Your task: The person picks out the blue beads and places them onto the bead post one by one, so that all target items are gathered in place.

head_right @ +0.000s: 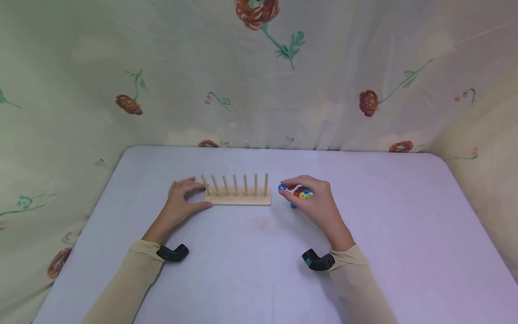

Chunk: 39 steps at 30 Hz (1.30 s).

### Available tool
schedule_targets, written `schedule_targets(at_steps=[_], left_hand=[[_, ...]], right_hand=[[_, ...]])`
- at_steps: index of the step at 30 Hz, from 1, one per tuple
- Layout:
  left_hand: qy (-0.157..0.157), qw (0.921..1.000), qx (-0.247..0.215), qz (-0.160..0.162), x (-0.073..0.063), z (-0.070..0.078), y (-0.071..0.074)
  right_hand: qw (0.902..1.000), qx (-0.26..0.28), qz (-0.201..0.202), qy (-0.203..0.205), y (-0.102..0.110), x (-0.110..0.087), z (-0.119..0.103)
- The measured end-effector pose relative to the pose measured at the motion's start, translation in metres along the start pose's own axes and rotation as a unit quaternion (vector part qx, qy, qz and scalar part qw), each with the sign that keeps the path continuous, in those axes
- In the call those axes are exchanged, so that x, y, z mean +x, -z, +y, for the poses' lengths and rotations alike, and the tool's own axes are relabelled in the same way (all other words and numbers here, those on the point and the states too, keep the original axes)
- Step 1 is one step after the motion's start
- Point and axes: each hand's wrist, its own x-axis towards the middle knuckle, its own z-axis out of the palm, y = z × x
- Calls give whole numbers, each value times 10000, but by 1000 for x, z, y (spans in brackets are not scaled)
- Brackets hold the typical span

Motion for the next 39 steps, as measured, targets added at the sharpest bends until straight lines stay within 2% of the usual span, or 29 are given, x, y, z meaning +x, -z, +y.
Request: schedule_targets(at_steps=[10, 15, 22, 31, 39], left_hand=[[18, 10000, 58, -14, -1, -3, 0], [-25, 10000, 16, -18, 0, -5, -2], [27, 9999, 109, -96, 1, -4, -4], [-23, 9999, 146, -71, 1, -4, -2], [-125, 9998, 143, -17, 1, -5, 0]], right_hand=[[9982, 230, 186, 530, -33, 31, -29], [9978, 316, 49, 588, -53, 45, -40], [9986, 47, -364, 383, -84, 63, -55], [9939, -408, -349, 966, -113, 77, -72], [9895, -715, -440, 1178, -128, 85, -81]])
